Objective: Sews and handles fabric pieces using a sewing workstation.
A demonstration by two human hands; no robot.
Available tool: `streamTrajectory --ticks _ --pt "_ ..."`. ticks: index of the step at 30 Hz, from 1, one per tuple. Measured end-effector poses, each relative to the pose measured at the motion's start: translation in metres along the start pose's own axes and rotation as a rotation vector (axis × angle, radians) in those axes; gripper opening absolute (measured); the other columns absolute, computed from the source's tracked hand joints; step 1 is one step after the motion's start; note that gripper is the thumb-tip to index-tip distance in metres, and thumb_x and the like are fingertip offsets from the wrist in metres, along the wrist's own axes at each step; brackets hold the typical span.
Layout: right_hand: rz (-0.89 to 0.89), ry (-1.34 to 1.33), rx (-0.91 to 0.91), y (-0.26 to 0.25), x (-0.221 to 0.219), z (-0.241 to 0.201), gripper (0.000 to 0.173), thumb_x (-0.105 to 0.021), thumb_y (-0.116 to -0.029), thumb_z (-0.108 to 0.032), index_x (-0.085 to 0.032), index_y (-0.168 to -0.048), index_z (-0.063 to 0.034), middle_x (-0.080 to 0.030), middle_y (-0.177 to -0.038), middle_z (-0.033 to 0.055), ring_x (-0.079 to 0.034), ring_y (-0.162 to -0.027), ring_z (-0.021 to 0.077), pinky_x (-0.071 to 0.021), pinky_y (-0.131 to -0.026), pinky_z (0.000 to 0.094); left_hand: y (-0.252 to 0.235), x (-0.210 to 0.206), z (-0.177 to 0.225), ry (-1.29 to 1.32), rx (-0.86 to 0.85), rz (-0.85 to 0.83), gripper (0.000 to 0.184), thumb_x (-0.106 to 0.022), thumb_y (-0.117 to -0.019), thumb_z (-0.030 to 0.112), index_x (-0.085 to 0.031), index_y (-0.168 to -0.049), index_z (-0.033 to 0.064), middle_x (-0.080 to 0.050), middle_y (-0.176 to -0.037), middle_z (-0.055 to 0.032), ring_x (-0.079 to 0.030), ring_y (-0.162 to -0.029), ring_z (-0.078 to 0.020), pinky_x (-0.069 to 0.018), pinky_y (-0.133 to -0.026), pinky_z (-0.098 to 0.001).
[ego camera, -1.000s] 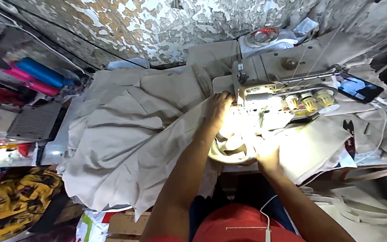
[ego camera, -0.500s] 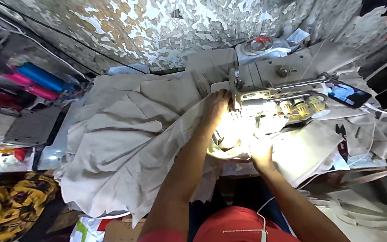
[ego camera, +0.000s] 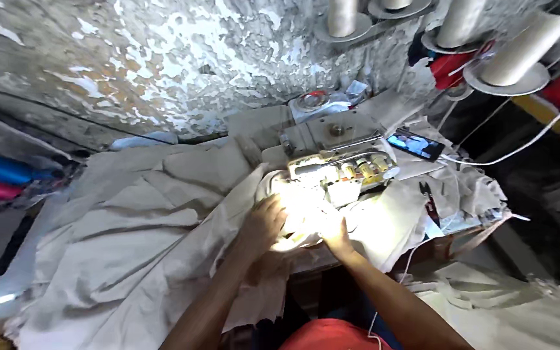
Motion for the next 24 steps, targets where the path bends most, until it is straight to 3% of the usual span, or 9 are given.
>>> streamTrajectory --ticks 3,5,7,15,21,24 --pt "0.049 0.034 0.044 0.000 -0.001 -0.002 0.025 -0.062 -0.0982 -0.009 -0.072 -0.118 0.0027 -0.074 -0.098 0.0194 -0.072 -0.086 0.0288 -0.0570 -0.083 0.0475 -0.024 -0.011 -0.006 0.015 0.085 -0.047 0.035 -0.058 -0.0995 0.003 -0.061 -0.134 -0.0037 -0.061 -0.141 -0.0182 -0.061 -0.128 -0.0326 -0.0473 -0.109 -0.0515" --pt "0.063 0.044 0.073 0.000 0.000 -0.001 0.022 -0.063 -0.0969 -0.009 -0.072 -0.112 0.0033 -0.073 -0.092 0.0180 -0.071 -0.083 0.0274 -0.0571 -0.080 0.0466 -0.027 -0.019 -0.009 -0.011 0.055 -0.021 0.043 -0.061 -0.0917 -0.005 -0.061 -0.135 -0.0038 -0.060 -0.142 -0.0175 -0.059 -0.131 -0.0320 -0.0450 -0.111 -0.0505" --pt "0.071 0.032 0.091 -0.001 0.000 0.001 0.021 -0.064 -0.0976 -0.011 -0.073 -0.111 0.0022 -0.073 -0.090 0.0159 -0.071 -0.080 0.0250 -0.0574 -0.078 0.0452 -0.026 -0.023 -0.014 -0.006 0.010 0.022 0.040 -0.058 -0.0927 -0.005 -0.062 -0.132 -0.0048 -0.061 -0.142 -0.0177 -0.058 -0.133 -0.0313 -0.0433 -0.114 -0.0493" --pt "0.066 0.015 0.073 -0.002 -0.001 0.001 0.021 -0.065 -0.0982 -0.013 -0.073 -0.111 0.0011 -0.074 -0.093 0.0142 -0.071 -0.084 0.0213 -0.0574 -0.082 0.0423 -0.027 -0.022 -0.016 0.004 -0.002 0.050 0.036 -0.054 -0.0952 -0.007 -0.064 -0.130 -0.0045 -0.061 -0.141 -0.0175 -0.056 -0.135 -0.0307 -0.0407 -0.116 -0.0485" --pt "0.029 0.017 -0.005 -0.005 -0.003 -0.001 0.022 -0.064 -0.0987 -0.012 -0.072 -0.113 0.0022 -0.073 -0.093 0.0155 -0.070 -0.083 0.0220 -0.0572 -0.081 0.0423 -0.031 -0.021 -0.021 0.033 -0.003 0.043 0.035 -0.052 -0.0981 -0.007 -0.063 -0.130 -0.0027 -0.060 -0.142 -0.0178 -0.057 -0.134 -0.0324 -0.0447 -0.112 -0.0497" --pt "0.018 0.031 -0.034 -0.006 -0.003 -0.001 0.023 -0.065 -0.0955 -0.008 -0.070 -0.113 0.0062 -0.073 -0.098 0.0196 -0.070 -0.092 0.0263 -0.0556 -0.089 0.0439 -0.034 -0.023 -0.026 0.035 -0.016 0.044 0.035 -0.050 -0.0995 -0.007 -0.063 -0.132 -0.0022 -0.060 -0.142 -0.0178 -0.057 -0.134 -0.0324 -0.0441 -0.113 -0.0501"
Point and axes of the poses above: each hand's wrist, its own y-axis away from the middle knuckle, its own x-axis out of the back of the hand, z = x × y, the point moved 6 cm from there along -y, towards the middle knuckle
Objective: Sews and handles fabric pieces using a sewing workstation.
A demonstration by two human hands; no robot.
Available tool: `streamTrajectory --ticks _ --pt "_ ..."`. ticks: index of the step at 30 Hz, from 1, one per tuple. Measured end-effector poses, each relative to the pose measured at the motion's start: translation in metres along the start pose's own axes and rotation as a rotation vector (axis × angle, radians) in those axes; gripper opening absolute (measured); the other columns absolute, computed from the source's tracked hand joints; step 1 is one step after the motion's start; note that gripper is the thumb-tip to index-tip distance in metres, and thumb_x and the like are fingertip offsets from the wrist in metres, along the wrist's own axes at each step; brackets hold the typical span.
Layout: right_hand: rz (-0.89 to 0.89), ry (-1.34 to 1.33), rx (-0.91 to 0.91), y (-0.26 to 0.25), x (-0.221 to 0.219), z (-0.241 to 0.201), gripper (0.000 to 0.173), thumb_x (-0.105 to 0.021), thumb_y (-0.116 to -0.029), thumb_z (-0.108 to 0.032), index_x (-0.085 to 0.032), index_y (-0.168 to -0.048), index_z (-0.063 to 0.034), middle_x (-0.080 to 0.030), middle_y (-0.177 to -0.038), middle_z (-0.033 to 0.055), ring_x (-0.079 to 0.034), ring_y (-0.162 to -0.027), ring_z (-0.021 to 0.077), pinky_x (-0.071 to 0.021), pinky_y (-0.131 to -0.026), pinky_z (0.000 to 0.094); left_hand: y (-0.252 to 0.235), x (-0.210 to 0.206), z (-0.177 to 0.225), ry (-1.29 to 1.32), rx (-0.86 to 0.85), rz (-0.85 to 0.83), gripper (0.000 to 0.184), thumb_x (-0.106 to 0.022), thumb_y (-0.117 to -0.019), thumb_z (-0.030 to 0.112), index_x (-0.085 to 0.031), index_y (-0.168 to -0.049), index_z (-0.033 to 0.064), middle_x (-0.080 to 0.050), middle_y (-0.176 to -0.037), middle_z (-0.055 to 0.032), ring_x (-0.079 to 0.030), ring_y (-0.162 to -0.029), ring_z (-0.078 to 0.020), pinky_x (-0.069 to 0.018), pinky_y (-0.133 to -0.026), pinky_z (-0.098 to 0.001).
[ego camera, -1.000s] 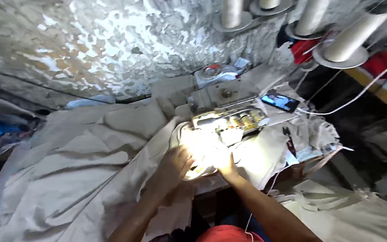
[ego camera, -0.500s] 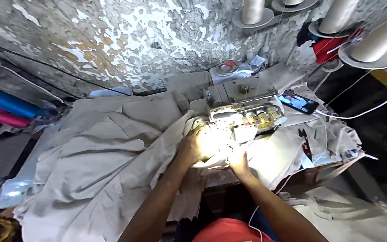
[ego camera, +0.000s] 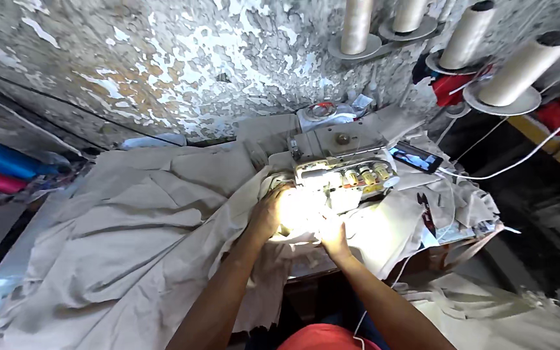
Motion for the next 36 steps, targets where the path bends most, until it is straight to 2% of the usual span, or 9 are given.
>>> streamTrajectory --ticks 5,12,16,22,24,28,31,33,36 --pt "-0.054 0.088 -0.066 0.000 0.002 -0.007 0.031 -0.062 -0.0973 -0.010 -0.068 -0.122 0.0065 -0.072 -0.112 0.0238 -0.069 -0.108 0.0340 -0.0510 -0.100 0.0494 0.000 0.006 -0.002 -0.073 -0.018 -0.044 0.034 -0.056 -0.1000 -0.002 -0.062 -0.134 -0.0028 -0.060 -0.143 -0.0171 -0.060 -0.131 -0.0345 -0.0470 -0.109 -0.0542" --pt "-0.073 0.089 -0.071 -0.004 0.004 -0.009 0.030 -0.057 -0.1017 -0.014 -0.070 -0.123 0.0033 -0.073 -0.111 0.0226 -0.069 -0.107 0.0347 -0.0509 -0.098 0.0513 0.072 0.031 0.010 -0.237 -0.284 -0.169 0.059 -0.051 -0.0971 0.060 -0.076 -0.106 0.0076 -0.069 -0.123 -0.0191 -0.066 -0.117 -0.0404 -0.0499 -0.100 -0.0597" --pt "-0.160 0.206 -0.066 -0.006 0.007 -0.012 0.036 -0.052 -0.1055 -0.023 -0.069 -0.127 0.0002 -0.072 -0.115 0.0221 -0.068 -0.111 0.0355 -0.0494 -0.100 0.0528 0.074 0.038 0.010 -0.242 -0.372 -0.171 0.021 -0.071 -0.0842 0.011 -0.077 -0.104 0.0078 -0.068 -0.125 -0.0205 -0.062 -0.123 -0.0450 -0.0450 -0.102 -0.0687" --pt "-0.133 0.490 0.076 0.012 0.037 -0.034 0.033 -0.051 -0.1038 -0.013 -0.070 -0.127 0.0018 -0.069 -0.121 0.0254 -0.069 -0.109 0.0422 -0.0521 -0.094 0.0558 0.047 0.081 0.042 0.082 0.091 -0.410 0.032 -0.059 -0.1034 0.022 -0.070 -0.113 -0.0064 -0.072 -0.105 -0.0203 -0.068 -0.108 -0.0338 -0.0406 -0.111 -0.0552" --pt "-0.069 0.416 0.247 0.011 0.039 -0.040 0.029 -0.059 -0.0988 -0.012 -0.072 -0.118 0.0056 -0.069 -0.116 0.0284 -0.071 -0.099 0.0436 -0.0554 -0.087 0.0568 0.038 0.100 0.051 0.340 0.240 -0.368 0.024 -0.060 -0.1013 0.020 -0.066 -0.112 -0.0008 -0.069 -0.090 -0.0041 -0.066 -0.082 -0.0095 -0.0558 -0.082 -0.0304" --pt "-0.223 0.172 0.353 -0.005 0.020 -0.060 0.038 -0.067 -0.0980 -0.026 -0.072 -0.115 0.0072 -0.073 -0.102 0.0250 -0.071 -0.093 0.0387 -0.0548 -0.088 0.0560 0.023 0.124 0.072 0.694 0.304 -0.364 0.022 -0.066 -0.0889 0.003 -0.066 -0.110 0.0070 -0.068 -0.083 0.0061 -0.064 -0.070 -0.0003 -0.0557 -0.066 -0.0188" --pt "-0.422 -0.110 0.269 -0.019 0.010 -0.068 0.024 -0.059 -0.0997 -0.008 -0.071 -0.116 0.0041 -0.070 -0.087 0.0073 -0.060 -0.071 0.0061 -0.0522 -0.070 0.0246 0.018 0.129 0.076 0.390 0.204 -0.445 0.040 -0.080 -0.0836 0.007 -0.068 -0.122 0.0111 -0.073 -0.101 0.0016 -0.070 -0.087 -0.0053 -0.0596 -0.079 -0.0253" --pt "-0.534 -0.228 0.184 -0.020 0.015 -0.069 0.020 -0.057 -0.1011 -0.005 -0.069 -0.114 0.0055 -0.068 -0.082 0.0011 -0.054 -0.061 -0.0039 -0.0474 -0.060 0.0152 0.018 0.132 0.072 -0.124 0.070 -0.438 0.056 -0.083 -0.0844 0.012 -0.064 -0.137 0.0182 -0.072 -0.112 -0.0114 -0.070 -0.097 -0.0264 -0.0541 -0.088 -0.0493" --pt "-0.608 -0.087 0.209 -0.023 0.021 -0.056 0.025 -0.062 -0.1023 -0.021 -0.073 -0.109 0.0010 -0.069 -0.083 0.0002 -0.052 -0.061 -0.0036 -0.0449 -0.059 0.0161 0.022 0.127 0.056 -0.666 -0.189 -0.228 0.067 -0.077 -0.0807 -0.002 -0.063 -0.142 0.0203 -0.069 -0.085 -0.0192 -0.065 -0.069 -0.0386 -0.0489 -0.074 -0.0588"
Point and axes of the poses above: each hand's wrist, its own y-axis away from the middle knuckle, its own x-axis out of the back of the hand, z = x × y, the point moved 6 cm from there along -y, towards the middle knuckle
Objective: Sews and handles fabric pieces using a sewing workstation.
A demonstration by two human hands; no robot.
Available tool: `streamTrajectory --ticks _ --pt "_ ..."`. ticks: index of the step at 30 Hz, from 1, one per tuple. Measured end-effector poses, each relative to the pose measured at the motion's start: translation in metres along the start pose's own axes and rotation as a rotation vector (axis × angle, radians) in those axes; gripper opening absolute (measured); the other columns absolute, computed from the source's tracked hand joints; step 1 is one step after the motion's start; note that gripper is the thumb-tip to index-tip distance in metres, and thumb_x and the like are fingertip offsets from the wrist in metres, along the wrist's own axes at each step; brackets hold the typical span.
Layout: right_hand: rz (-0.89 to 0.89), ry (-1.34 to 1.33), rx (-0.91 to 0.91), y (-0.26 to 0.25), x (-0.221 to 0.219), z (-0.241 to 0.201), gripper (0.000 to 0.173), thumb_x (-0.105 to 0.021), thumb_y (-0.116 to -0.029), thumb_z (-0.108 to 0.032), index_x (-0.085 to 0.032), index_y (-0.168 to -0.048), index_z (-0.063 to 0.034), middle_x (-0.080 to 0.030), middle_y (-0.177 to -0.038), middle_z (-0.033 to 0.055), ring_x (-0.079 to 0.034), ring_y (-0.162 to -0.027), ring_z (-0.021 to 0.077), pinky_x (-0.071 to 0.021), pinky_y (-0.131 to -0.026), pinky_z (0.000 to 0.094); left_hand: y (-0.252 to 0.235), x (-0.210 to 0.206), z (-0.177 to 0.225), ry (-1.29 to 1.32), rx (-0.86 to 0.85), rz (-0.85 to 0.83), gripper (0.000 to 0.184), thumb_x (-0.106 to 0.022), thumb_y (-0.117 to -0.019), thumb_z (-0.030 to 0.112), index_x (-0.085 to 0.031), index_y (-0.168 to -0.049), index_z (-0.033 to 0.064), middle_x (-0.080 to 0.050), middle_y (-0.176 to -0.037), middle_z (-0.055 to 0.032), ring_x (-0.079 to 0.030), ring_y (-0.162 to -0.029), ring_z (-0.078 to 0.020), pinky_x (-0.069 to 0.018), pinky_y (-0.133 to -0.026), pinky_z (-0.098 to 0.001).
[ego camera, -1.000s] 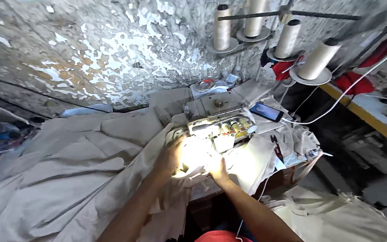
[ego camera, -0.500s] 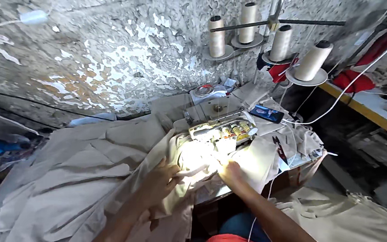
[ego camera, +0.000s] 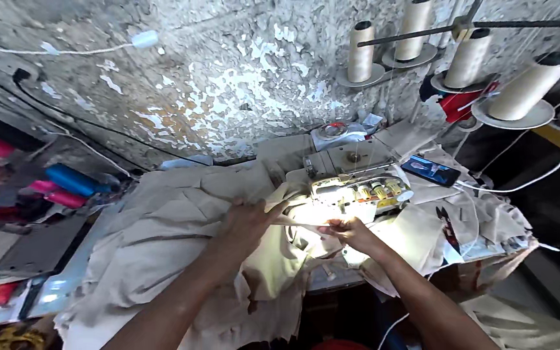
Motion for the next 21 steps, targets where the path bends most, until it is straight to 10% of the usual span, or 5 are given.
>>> streamTrajectory --ticks 3,7,13,17,21 --pt "-0.045 0.204 0.020 0.003 -0.002 0.003 0.037 -0.061 -0.1025 -0.036 -0.075 -0.110 -0.0023 -0.072 -0.088 0.0068 -0.060 -0.072 0.0091 -0.0504 -0.073 0.0325 -0.001 -0.004 0.000 -0.121 -0.155 0.306 0.048 -0.070 -0.0821 -0.006 -0.073 -0.127 0.0122 -0.067 -0.081 -0.0156 -0.066 -0.070 -0.0349 -0.0513 -0.076 -0.0541" --pt "-0.068 0.194 0.114 0.014 -0.006 0.002 0.038 -0.062 -0.1014 -0.034 -0.075 -0.103 0.0022 -0.070 -0.081 0.0116 -0.062 -0.071 0.0157 -0.0512 -0.073 0.0385 -0.006 0.016 0.000 0.458 -0.100 0.602 0.038 -0.057 -0.0846 -0.006 -0.069 -0.120 -0.0014 -0.061 -0.133 -0.0244 -0.059 -0.127 -0.0347 -0.0467 -0.110 -0.0473" --pt "-0.078 -0.065 0.236 0.054 -0.009 -0.009 0.029 -0.066 -0.0995 -0.023 -0.073 -0.102 0.0052 -0.067 -0.077 0.0034 -0.051 -0.063 -0.0034 -0.0443 -0.062 0.0165 -0.016 0.018 0.030 1.092 -0.058 0.218 0.013 -0.066 -0.0866 0.004 -0.068 -0.099 0.0048 -0.072 -0.088 0.0079 -0.067 -0.084 0.0038 -0.0576 -0.086 -0.0202" --pt "-0.113 0.068 0.161 0.080 -0.015 -0.001 0.032 -0.063 -0.1017 -0.026 -0.072 -0.101 0.0040 -0.067 -0.078 0.0095 -0.054 -0.066 0.0080 -0.0465 -0.066 0.0280 -0.001 0.007 0.019 0.432 -0.190 -0.092 0.020 -0.073 -0.0935 0.024 -0.076 -0.090 0.0052 -0.071 -0.070 -0.0081 -0.071 -0.070 -0.0240 -0.0401 -0.107 -0.0653" --pt "-0.133 0.185 -0.015 0.084 -0.022 0.017 0.037 -0.057 -0.1044 -0.032 -0.072 -0.106 0.0019 -0.067 -0.082 0.0148 -0.059 -0.071 0.0207 -0.0492 -0.073 0.0424 0.017 -0.002 0.021 0.261 -0.250 -0.127 0.021 -0.069 -0.0970 0.024 -0.078 -0.088 0.0067 -0.073 -0.077 -0.0118 -0.074 -0.079 -0.0319 -0.0414 -0.104 -0.0699"
Point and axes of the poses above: each hand's wrist, its own y-axis away from the middle knuckle, its own x-axis out of the back of the hand, z = x × y, the point moved 6 cm from there along -y, towards the middle knuckle
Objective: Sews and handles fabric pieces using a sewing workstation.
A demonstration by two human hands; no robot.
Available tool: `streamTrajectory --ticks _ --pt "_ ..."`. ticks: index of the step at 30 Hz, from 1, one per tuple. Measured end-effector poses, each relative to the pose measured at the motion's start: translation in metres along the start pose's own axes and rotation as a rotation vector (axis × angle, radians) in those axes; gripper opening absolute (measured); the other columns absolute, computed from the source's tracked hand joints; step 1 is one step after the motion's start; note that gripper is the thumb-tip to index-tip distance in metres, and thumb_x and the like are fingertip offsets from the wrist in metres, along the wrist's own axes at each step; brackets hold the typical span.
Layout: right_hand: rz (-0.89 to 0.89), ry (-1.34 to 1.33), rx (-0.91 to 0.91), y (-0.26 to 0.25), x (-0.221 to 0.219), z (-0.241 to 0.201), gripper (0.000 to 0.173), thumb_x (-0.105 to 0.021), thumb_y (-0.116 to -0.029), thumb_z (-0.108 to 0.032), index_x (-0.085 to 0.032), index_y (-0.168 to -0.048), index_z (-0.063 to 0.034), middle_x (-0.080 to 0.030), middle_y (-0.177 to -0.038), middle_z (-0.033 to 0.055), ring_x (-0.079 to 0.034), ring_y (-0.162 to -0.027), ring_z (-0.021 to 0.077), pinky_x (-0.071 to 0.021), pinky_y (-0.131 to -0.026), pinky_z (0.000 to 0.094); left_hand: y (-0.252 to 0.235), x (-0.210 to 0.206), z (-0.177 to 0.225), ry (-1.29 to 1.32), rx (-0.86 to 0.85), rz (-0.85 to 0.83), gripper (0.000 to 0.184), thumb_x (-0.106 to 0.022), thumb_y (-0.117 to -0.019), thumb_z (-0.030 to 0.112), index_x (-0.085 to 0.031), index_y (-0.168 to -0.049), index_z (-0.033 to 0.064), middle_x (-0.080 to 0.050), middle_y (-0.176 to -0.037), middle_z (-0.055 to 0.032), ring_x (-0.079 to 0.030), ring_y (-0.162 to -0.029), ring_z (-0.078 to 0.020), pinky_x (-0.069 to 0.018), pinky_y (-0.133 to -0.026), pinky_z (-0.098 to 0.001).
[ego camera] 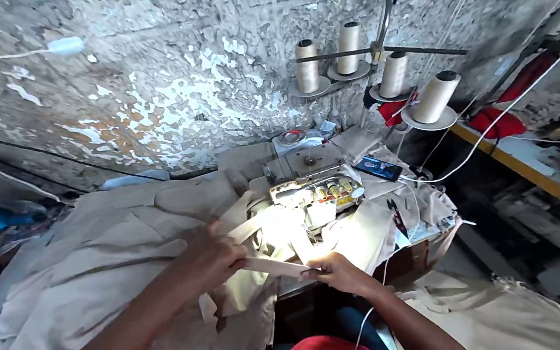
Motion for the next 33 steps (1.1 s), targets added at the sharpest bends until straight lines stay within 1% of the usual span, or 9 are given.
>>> streamTrajectory --ticks 10,15,17,20,22,25,29,32,33 --pt "0.064 -0.083 0.049 0.012 -0.009 -0.030 0.034 -0.063 -0.1006 -0.035 -0.073 -0.114 -0.0060 -0.069 -0.086 0.0007 -0.052 -0.061 -0.0011 -0.0460 -0.058 0.0198 0.005 0.019 0.030 -0.072 -0.055 0.167 0.016 -0.074 -0.0908 0.027 -0.075 -0.088 0.0108 -0.071 -0.079 -0.0052 -0.072 -0.079 -0.0238 -0.0442 -0.102 -0.0645" --pt "-0.082 -0.413 0.128 0.040 -0.029 -0.071 0.027 -0.058 -0.1044 -0.024 -0.067 -0.118 -0.0021 -0.074 -0.098 -0.0002 -0.060 -0.063 -0.0041 -0.0507 -0.055 0.0161 0.004 0.022 0.096 0.132 -0.239 0.242 0.011 -0.063 -0.0993 0.019 -0.070 -0.108 0.0162 -0.070 -0.077 0.0006 -0.070 -0.076 -0.0175 -0.0451 -0.104 -0.0547" --pt "-0.103 -0.509 0.158 0.054 -0.032 -0.079 0.029 -0.049 -0.1085 -0.024 -0.064 -0.120 -0.0014 -0.074 -0.099 -0.0001 -0.064 -0.064 -0.0022 -0.0543 -0.056 0.0176 -0.005 0.014 0.106 0.347 -0.278 0.233 0.022 -0.063 -0.0999 0.022 -0.067 -0.119 0.0121 -0.074 -0.090 -0.0045 -0.071 -0.089 -0.0205 -0.0407 -0.110 -0.0526" --pt "-0.085 -0.518 0.130 0.071 -0.032 -0.073 0.032 -0.042 -0.1108 -0.026 -0.061 -0.123 -0.0027 -0.075 -0.108 0.0008 -0.067 -0.068 -0.0004 -0.0564 -0.059 0.0195 -0.018 -0.014 0.066 0.719 -0.054 0.195 0.051 -0.071 -0.0946 0.030 -0.060 -0.136 0.0027 -0.066 -0.131 -0.0153 -0.062 -0.123 -0.0246 -0.0459 -0.109 -0.0449" --pt "-0.071 -0.478 0.106 0.082 -0.032 -0.066 0.030 -0.042 -0.1108 -0.025 -0.059 -0.121 -0.0022 -0.075 -0.106 0.0015 -0.065 -0.064 -0.0006 -0.0561 -0.057 0.0198 -0.020 -0.053 0.017 0.667 0.199 0.125 0.051 -0.067 -0.0987 0.034 -0.058 -0.139 0.0036 -0.060 -0.138 -0.0156 -0.059 -0.126 -0.0278 -0.0490 -0.104 -0.0496" --pt "-0.052 -0.344 0.113 0.090 -0.031 -0.056 0.031 -0.045 -0.1099 -0.023 -0.062 -0.111 0.0022 -0.068 -0.080 0.0049 -0.060 -0.060 0.0035 -0.0521 -0.057 0.0228 -0.012 -0.101 -0.035 0.428 0.372 0.047 0.048 -0.057 -0.1048 0.034 -0.057 -0.141 0.0038 -0.060 -0.140 -0.0198 -0.056 -0.131 -0.0381 -0.0391 -0.111 -0.0603" --pt "-0.046 -0.256 0.121 0.087 -0.031 -0.049 0.032 -0.045 -0.1098 -0.019 -0.065 -0.111 0.0049 -0.069 -0.081 0.0118 -0.064 -0.065 0.0095 -0.0548 -0.064 0.0278 -0.022 -0.070 -0.023 0.420 0.453 0.235 0.032 -0.053 -0.1062 0.021 -0.073 -0.110 -0.0042 -0.070 -0.108 -0.0214 -0.069 -0.103 -0.0353 -0.0533 -0.094 -0.0539" --pt "0.026 -0.226 0.214 0.077 -0.024 -0.061 0.032 -0.045 -0.1097 -0.020 -0.067 -0.107 0.0035 -0.070 -0.080 0.0110 -0.066 -0.066 0.0095 -0.0563 -0.066 0.0262 -0.043 -0.066 0.008 0.999 0.633 0.028 0.044 -0.038 -0.1125 0.029 -0.069 -0.104 -0.0001 -0.067 -0.080 -0.0014 -0.060 -0.063 -0.0066 -0.0511 -0.062 -0.0235" --pt "0.053 -0.220 0.260 0.073 -0.020 -0.067 0.032 -0.046 -0.1096 -0.019 -0.067 -0.106 0.0040 -0.070 -0.082 0.0110 -0.067 -0.069 0.0088 -0.0569 -0.069 0.0247 -0.049 -0.079 0.017 1.299 0.699 -0.020 0.047 -0.031 -0.1135 0.033 -0.065 -0.102 0.0017 -0.066 -0.073 0.0012 -0.057 -0.054 -0.0046 -0.0487 -0.053 -0.0204"
Point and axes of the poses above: each hand's wrist, its own y-axis away from the middle knuckle, its own x-axis out of the back of the hand, z = x × y, the point moved 6 cm from there along -y, towards the middle knuckle
